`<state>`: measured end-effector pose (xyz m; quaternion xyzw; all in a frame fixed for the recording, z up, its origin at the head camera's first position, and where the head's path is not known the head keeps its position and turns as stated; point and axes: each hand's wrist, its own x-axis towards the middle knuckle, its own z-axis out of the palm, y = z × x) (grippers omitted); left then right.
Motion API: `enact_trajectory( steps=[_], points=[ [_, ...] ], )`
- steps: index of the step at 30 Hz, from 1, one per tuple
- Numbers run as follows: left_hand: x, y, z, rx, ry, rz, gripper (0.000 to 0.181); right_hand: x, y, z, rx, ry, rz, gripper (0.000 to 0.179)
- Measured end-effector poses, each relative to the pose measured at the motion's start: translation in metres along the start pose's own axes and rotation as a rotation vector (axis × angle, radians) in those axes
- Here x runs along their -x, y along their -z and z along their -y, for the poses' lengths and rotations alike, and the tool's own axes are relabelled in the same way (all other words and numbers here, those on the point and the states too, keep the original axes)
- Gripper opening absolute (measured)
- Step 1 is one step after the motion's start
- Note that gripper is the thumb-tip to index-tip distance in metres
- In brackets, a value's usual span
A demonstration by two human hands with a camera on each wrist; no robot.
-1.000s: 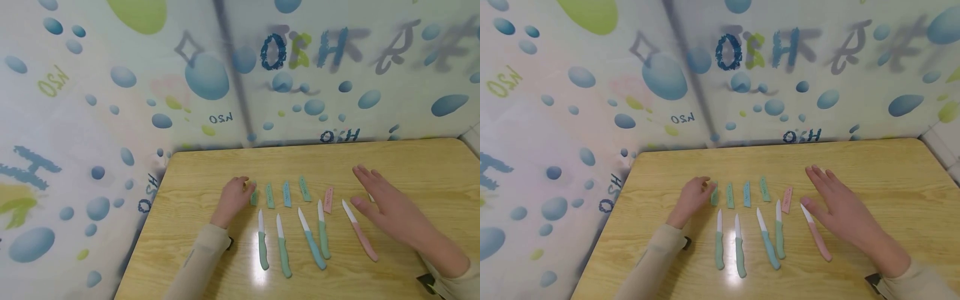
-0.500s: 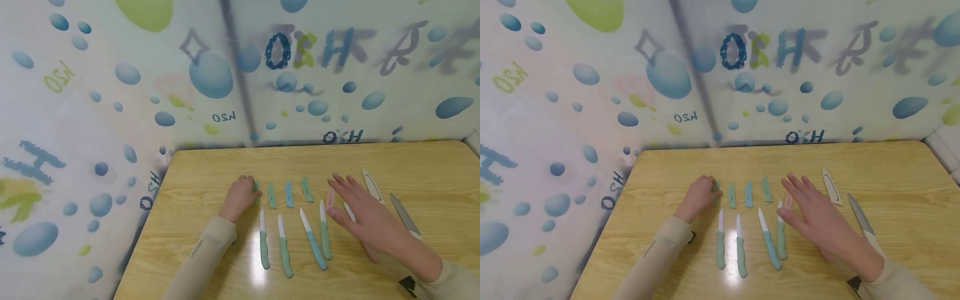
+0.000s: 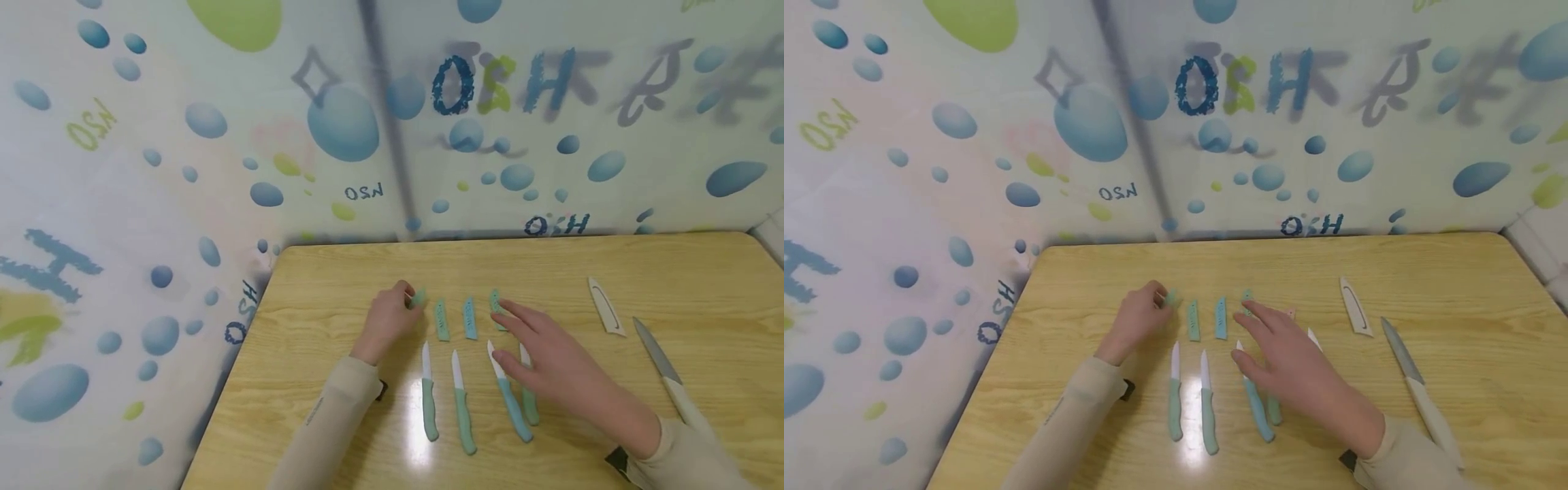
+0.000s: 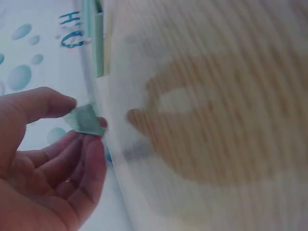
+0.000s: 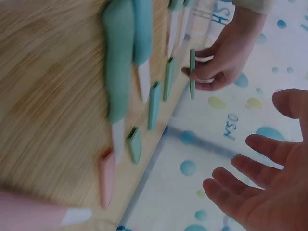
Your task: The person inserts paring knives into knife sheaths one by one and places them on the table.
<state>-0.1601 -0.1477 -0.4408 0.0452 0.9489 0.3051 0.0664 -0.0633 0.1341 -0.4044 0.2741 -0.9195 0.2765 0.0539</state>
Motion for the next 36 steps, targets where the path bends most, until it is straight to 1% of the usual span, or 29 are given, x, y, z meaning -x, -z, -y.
enact_trajectory(
  steps=[2,4,8,11,15,17,19,21,23,25,29,34,36],
  points=[
    [0.0,0.002,0.002,0.044,-0.01,-0.028,0.03,-0.006,-0.008,0.008,0.008,0.034,-0.01,0.049],
    [0.001,0.003,0.004,0.092,-0.017,-0.056,0.033,-0.011,-0.016,0.016,0.017,0.071,-0.002,0.045],
    [0.001,0.004,0.01,0.228,-0.039,-0.097,0.039,-0.018,-0.033,0.03,0.039,0.132,0.056,0.034],
    [0.001,0.005,0.014,0.367,-0.055,-0.106,0.037,-0.022,-0.045,0.038,0.058,0.161,0.104,0.025],
    [0.003,0.005,0.017,0.6,-0.042,-0.097,0.031,-0.026,-0.06,0.048,0.079,0.182,0.149,0.02],
    [0.004,0.006,0.018,0.711,-0.028,-0.094,0.028,-0.028,-0.066,0.052,0.082,0.185,0.153,0.017],
    [0.004,0.007,0.017,0.797,-0.008,-0.096,0.027,-0.031,-0.071,0.055,0.089,0.192,0.148,0.019],
    [0.004,0.008,0.017,0.861,0.012,-0.101,0.026,-0.034,-0.075,0.057,0.111,0.188,0.148,0.027],
    [0.004,0.008,0.017,0.898,0.031,-0.11,0.027,-0.036,-0.079,0.059,0.135,0.168,0.158,0.034],
    [0.005,0.009,0.017,0.921,0.042,-0.123,0.028,-0.038,-0.082,0.063,0.162,0.129,0.181,0.038],
    [0.005,0.01,0.017,0.95,0.035,-0.153,0.029,-0.042,-0.088,0.069,0.202,0.063,0.226,0.043],
    [0.005,0.01,0.016,0.967,0.015,-0.178,0.029,-0.044,-0.096,0.072,0.265,0.04,0.264,0.05],
    [0.005,0.011,0.016,0.974,0.011,-0.181,0.028,-0.044,-0.1,0.07,0.29,0.048,0.27,0.051]
  ],
)
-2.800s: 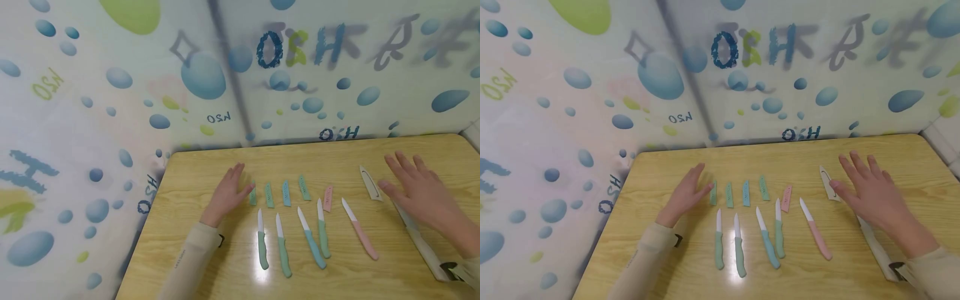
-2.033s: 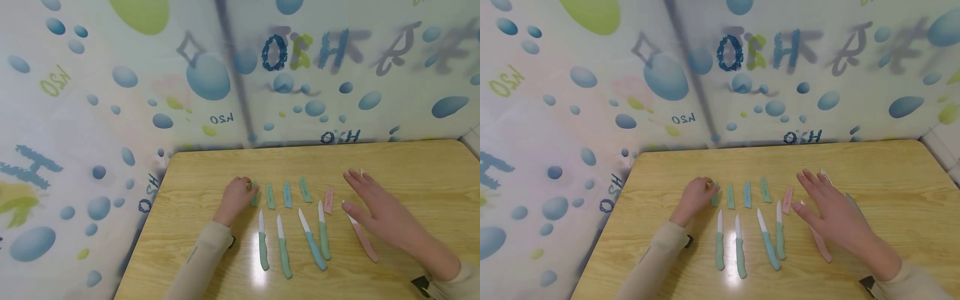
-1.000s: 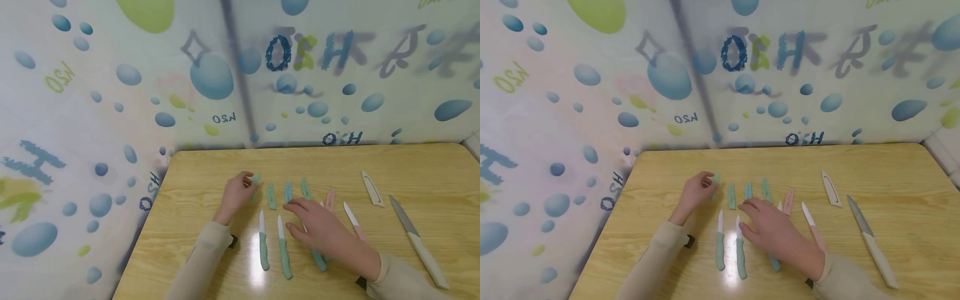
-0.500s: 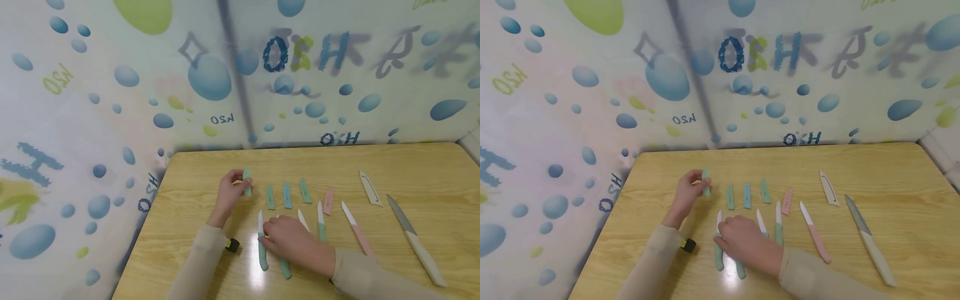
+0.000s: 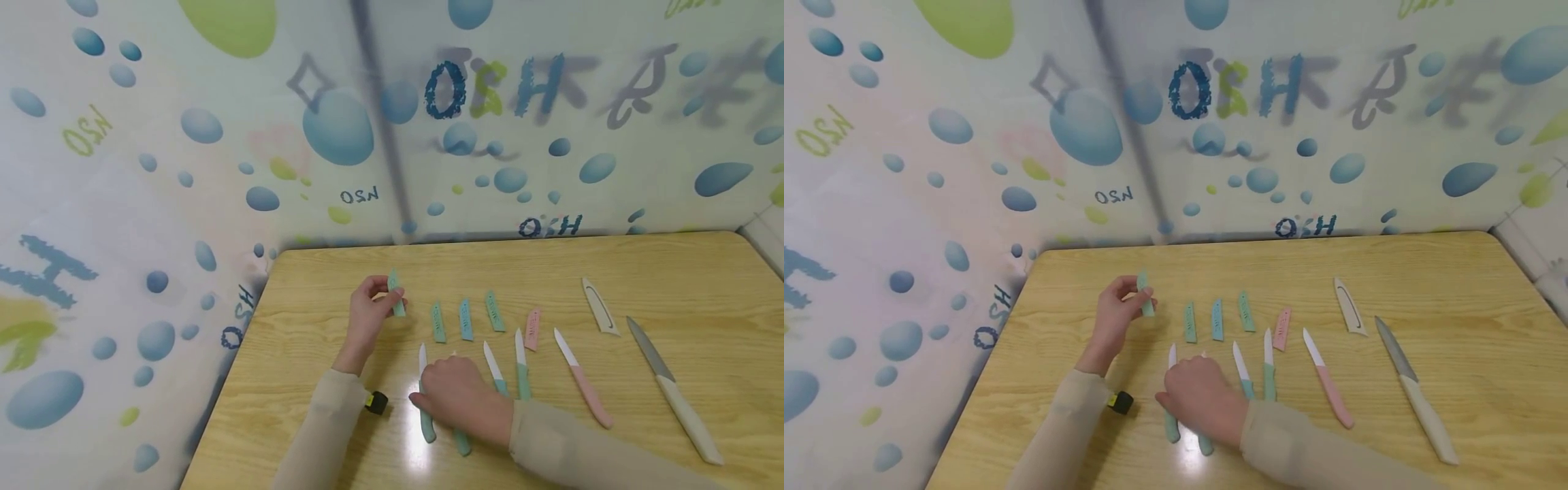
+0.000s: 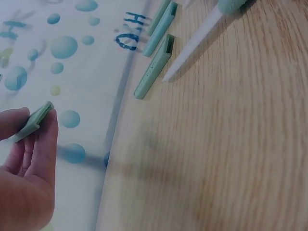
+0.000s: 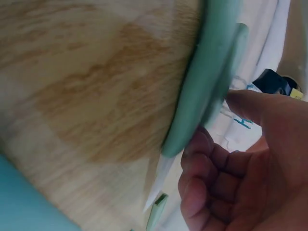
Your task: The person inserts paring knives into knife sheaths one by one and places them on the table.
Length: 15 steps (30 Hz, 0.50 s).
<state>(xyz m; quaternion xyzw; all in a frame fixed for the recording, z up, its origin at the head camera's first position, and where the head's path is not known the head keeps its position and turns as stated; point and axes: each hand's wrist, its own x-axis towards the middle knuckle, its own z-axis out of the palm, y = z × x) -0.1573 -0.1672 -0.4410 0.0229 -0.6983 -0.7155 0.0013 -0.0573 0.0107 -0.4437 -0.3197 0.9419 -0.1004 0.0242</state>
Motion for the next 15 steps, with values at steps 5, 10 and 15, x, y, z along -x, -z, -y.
enact_trajectory(
  steps=[5,10,15],
  points=[
    [-0.0014,-0.001,-0.0005,0.01,0.008,-0.002,0.026,-0.0019,-0.0054,-0.0004,0.012,0.04,-0.024,0.05],
    [-0.0021,-0.0029,-0.0002,0.041,0.016,0.004,0.024,-0.003,-0.0055,-0.0013,-0.031,0.013,-0.006,0.046],
    [-0.0018,-0.0034,-0.0016,0.078,0.026,0.012,0.024,-0.0041,0.0031,-0.0066,-0.126,-0.087,0.066,0.046]
  ],
)
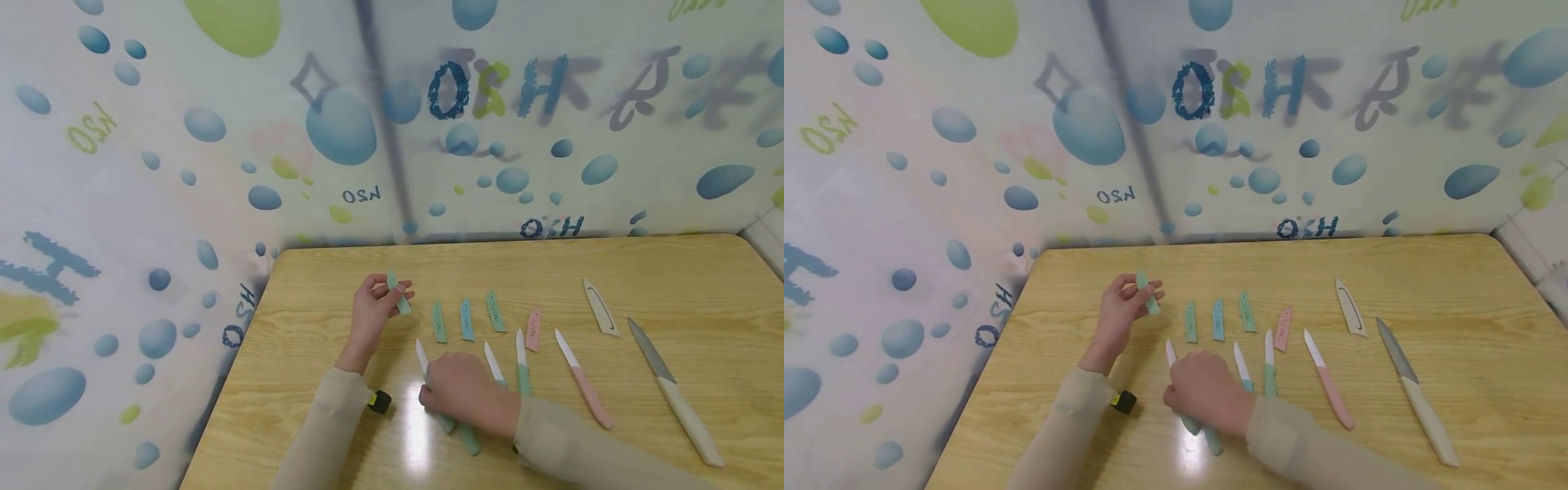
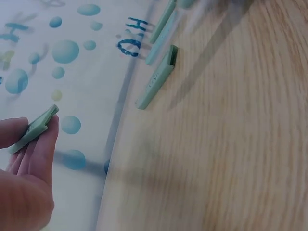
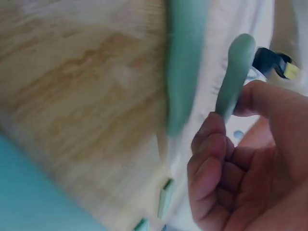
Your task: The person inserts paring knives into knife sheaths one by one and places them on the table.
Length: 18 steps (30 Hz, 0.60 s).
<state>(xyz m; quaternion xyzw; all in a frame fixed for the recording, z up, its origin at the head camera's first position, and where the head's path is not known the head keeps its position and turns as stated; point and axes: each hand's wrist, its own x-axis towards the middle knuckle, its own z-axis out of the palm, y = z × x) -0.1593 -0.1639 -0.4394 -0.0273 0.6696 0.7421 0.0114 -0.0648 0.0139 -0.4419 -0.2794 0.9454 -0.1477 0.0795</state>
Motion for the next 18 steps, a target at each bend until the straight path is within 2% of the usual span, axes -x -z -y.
enact_trajectory(
  steps=[2,6,10,14,18],
  points=[
    [0.0,-0.001,-0.001,0.022,-0.003,-0.003,0.025,0.002,0.007,-0.003,-0.043,-0.033,-0.004,0.043],
    [0.001,-0.004,-0.004,0.071,-0.009,-0.009,0.024,0.01,0.019,-0.014,-0.12,-0.056,-0.078,0.035],
    [0.003,-0.009,-0.007,0.102,0.007,0.021,0.024,0.023,0.033,-0.031,-0.23,-0.013,-0.127,0.026],
    [0.008,-0.016,-0.008,0.122,0.017,0.071,0.043,0.038,0.044,-0.048,-0.314,0.051,-0.15,0.014],
    [0.012,-0.023,-0.007,0.157,0.032,0.128,0.056,0.05,0.051,-0.061,-0.344,0.043,-0.16,0.009]
  ],
)
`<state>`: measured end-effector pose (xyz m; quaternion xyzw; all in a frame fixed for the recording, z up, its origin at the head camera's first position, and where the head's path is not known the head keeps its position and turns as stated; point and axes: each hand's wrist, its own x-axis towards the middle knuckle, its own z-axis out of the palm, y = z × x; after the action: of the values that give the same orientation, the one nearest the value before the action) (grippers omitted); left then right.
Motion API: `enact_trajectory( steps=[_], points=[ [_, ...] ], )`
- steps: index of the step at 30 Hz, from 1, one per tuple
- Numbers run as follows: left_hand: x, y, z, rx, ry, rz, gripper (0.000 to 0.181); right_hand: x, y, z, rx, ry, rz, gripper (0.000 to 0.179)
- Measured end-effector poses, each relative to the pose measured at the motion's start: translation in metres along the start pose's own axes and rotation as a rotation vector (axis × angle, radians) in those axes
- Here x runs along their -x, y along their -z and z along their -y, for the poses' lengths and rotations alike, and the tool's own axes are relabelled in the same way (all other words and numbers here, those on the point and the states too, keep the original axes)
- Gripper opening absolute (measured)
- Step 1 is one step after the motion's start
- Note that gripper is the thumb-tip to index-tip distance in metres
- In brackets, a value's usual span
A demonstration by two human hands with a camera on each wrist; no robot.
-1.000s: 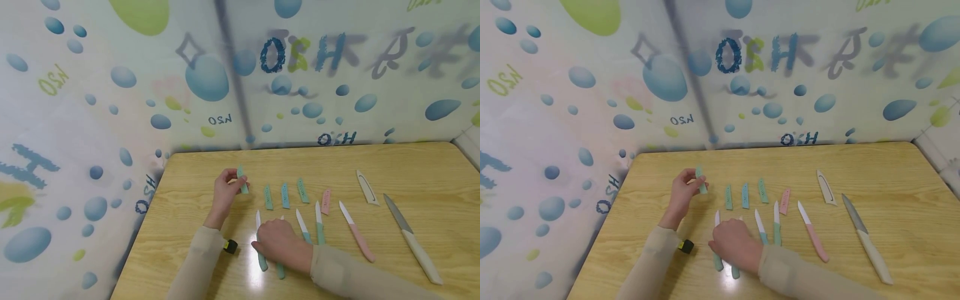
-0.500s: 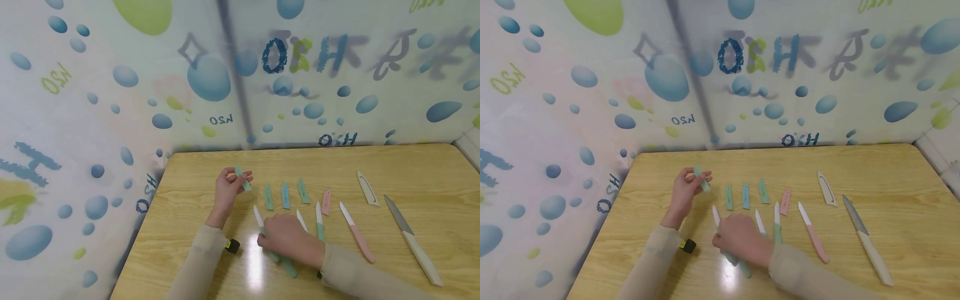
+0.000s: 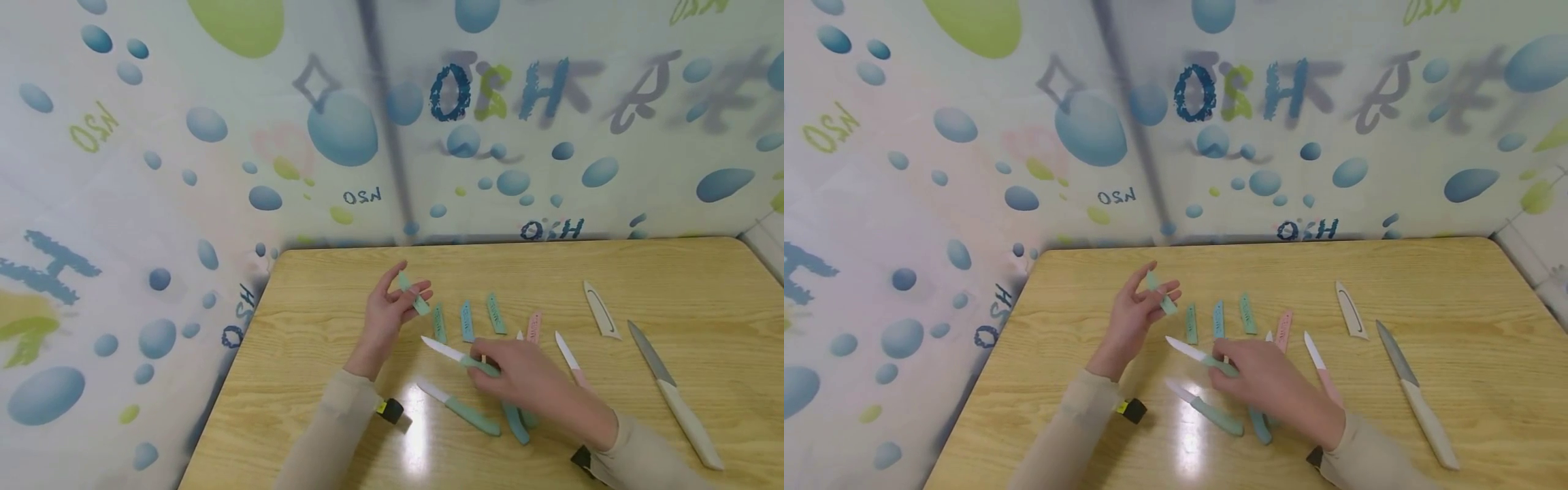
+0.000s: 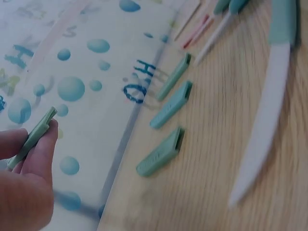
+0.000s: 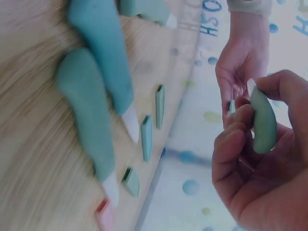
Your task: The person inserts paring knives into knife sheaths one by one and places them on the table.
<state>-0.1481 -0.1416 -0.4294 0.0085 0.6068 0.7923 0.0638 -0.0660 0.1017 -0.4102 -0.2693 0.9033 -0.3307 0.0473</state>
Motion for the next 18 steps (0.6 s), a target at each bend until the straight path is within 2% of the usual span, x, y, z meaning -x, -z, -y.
enact_trajectory(
  steps=[4,7,12,18],
  points=[
    [0.003,-0.008,0.003,0.08,0.031,0.036,0.053,0.009,0.008,-0.006,-0.037,-0.066,0.0,0.006],
    [0.006,-0.015,0.004,0.153,0.051,0.032,0.051,0.013,0.011,-0.009,-0.068,-0.092,-0.004,0.009],
    [0.007,-0.023,0.005,0.28,0.089,-0.017,0.042,0.018,0.01,-0.014,-0.091,-0.078,-0.032,0.01],
    [0.007,-0.029,0.007,0.378,0.112,-0.081,0.033,0.021,0.008,-0.016,-0.062,-0.072,-0.076,0.016]
  ],
)
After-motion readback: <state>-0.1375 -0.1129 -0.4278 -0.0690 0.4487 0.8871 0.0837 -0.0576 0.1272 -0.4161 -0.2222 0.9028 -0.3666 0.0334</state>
